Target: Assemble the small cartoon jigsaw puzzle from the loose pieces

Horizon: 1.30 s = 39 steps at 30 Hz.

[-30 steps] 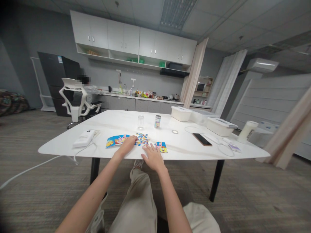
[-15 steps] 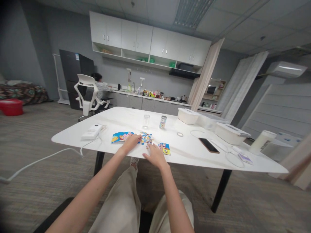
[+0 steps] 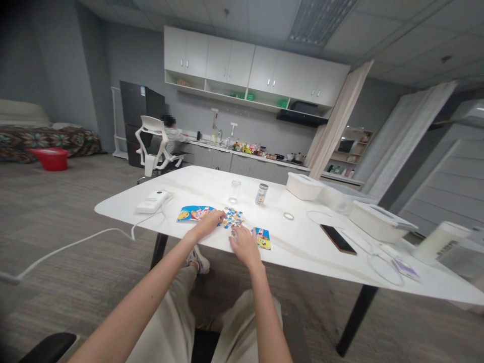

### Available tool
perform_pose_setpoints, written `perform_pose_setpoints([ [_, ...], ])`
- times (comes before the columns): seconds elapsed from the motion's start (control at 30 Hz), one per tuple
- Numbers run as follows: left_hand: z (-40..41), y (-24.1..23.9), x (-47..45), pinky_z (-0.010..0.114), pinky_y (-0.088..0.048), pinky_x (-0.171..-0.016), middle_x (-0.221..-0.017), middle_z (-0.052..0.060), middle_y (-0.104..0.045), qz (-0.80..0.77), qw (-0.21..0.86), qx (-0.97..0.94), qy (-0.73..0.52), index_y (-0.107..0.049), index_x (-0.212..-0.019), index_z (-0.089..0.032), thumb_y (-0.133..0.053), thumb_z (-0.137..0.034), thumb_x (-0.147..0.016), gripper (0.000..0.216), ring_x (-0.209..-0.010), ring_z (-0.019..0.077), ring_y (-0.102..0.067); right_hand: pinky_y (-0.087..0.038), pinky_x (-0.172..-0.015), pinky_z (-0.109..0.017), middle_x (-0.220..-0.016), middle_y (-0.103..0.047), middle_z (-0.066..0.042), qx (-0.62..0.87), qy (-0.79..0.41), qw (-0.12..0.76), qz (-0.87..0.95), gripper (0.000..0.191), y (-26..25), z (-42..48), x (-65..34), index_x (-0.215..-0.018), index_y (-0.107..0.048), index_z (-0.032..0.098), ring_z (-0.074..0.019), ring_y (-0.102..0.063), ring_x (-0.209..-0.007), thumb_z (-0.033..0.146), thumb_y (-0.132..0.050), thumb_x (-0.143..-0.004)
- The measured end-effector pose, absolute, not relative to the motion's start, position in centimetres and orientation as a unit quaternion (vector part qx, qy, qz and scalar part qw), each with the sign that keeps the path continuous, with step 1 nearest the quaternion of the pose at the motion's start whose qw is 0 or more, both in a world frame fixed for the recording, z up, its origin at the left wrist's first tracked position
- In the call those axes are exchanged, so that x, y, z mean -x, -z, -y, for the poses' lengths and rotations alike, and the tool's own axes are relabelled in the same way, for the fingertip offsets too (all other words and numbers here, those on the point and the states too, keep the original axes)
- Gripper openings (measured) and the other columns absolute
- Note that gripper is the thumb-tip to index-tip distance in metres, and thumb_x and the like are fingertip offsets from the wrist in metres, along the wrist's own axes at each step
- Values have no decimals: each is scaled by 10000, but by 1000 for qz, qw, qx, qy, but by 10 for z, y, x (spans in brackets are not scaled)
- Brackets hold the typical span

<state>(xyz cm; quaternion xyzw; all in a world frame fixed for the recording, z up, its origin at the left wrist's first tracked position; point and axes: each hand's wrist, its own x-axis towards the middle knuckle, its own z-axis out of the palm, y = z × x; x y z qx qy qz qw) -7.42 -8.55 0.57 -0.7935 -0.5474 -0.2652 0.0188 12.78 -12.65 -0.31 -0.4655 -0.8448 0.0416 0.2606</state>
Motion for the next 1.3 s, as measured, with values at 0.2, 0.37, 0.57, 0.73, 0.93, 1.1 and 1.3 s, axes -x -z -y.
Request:
perform_pose_setpoints([
  [0.2,89,-7,74,368,-401,-919,-1006,80,-686,565,43,773,286,-625,-1043,-182,-463,-101,-902,230,-1013,233,-588,-193,-1145,-577,-1359,-577,-105,467,-41,276,839,316,5,125,-128,-1211,-587,214,-248,-491,-1300,288,-486,-921],
  [0.37,86,-1,78,359,-425,-908,-983,75,-698,566,7,760,319,-632,-1020,-185,-458,-96,-895,232,-989,226,-608,-197,-1147,-560,-1322,-606,-94,483,-43,269,832,298,2,127,-127,-1176,-607,205,-240,-511,-1277,297,-462,-933],
  [0.57,84,2,78,322,-468,-844,-978,78,-701,552,-24,766,329,-637,-996,-178,-504,-141,-873,185,-934,212,-628,-202,-1148,-529,-1356,-586,-90,486,-58,273,828,302,2,126,-127,-1188,-599,224,-230,-497,-1290,295,-457,-932],
  [0.73,83,3,79,317,-476,-858,-962,66,-698,531,-45,778,334,-639,-951,-174,-551,-170,-850,134,-927,201,-630,-198,-1143,-536,-1343,-590,-89,486,-59,264,831,255,2,124,-127,-1102,-639,226,-233,-491,-1293,286,-464,-926],
  [0.93,79,3,79,311,-481,-852,-928,52,-692,516,-71,786,333,-624,-943,-176,-539,-118,-836,149,-901,188,-627,-224,-1146,-506,-1322,-608,-85,493,-56,252,831,289,1,124,-127,-1142,-653,214,-228,-518,-1268,295,-473,-931],
  [1.1,78,3,78,339,-468,-898,-976,67,-650,505,-70,795,328,-594,-994,-175,-520,-109,-846,178,-960,201,-600,-255,-1143,-472,-1339,-603,-79,493,-50,250,832,298,0,125,-128,-1162,-665,222,-223,-524,-1266,303,-495,-930],
  [1.3,79,1,76,352,-457,-939,-1025,66,-570,467,-49,805,362,-574,-938,-188,-546,-69,-798,186,-1032,208,-565,-350,-1084,-372,-1297,-636,-68,478,-42,270,835,273,-2,126,-128,-1135,-681,217,-200,-547,-1239,278,-534,-912],
])
